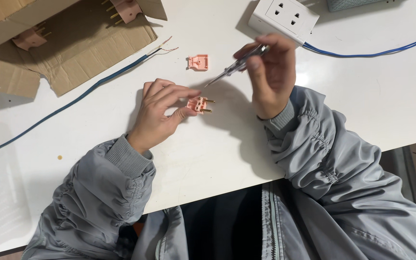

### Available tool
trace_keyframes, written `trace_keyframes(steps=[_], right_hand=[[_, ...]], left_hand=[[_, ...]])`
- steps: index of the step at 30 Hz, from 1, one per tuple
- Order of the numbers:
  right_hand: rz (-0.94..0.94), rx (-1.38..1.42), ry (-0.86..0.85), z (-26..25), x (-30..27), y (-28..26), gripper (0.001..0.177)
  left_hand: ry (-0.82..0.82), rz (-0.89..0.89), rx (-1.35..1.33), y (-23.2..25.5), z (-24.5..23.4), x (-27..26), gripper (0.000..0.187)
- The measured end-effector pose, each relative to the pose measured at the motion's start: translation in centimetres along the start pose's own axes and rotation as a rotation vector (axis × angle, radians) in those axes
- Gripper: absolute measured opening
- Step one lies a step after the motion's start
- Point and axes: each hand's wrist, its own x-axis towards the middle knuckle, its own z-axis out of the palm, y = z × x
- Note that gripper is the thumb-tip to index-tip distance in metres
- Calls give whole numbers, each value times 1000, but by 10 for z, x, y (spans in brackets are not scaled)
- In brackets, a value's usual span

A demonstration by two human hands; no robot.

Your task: The person assembles a two-prong electrical plug by inserting wires into the terminals and tightening them with a screwdriver. They then attach the plug's outer casing and place the finished plug into a cardboard box.

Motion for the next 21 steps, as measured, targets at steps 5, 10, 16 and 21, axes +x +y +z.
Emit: trace_keyframes(steps=[5, 10, 16, 21], right_hand=[[104, -61, 106, -5, 7, 8, 28], [117, -78, 98, -4, 5, 9, 28], [126, -78, 101, -4, 5, 10, 28], [136, -79, 98, -4, 3, 11, 28]], left_hand=[[93, -4, -146, -4, 2, -4, 41], [109, 107, -175, -3, 1, -1, 38], [91, 102, -259, -5, 2, -4, 48], [61, 72, -264, -5, 2, -6, 43]])
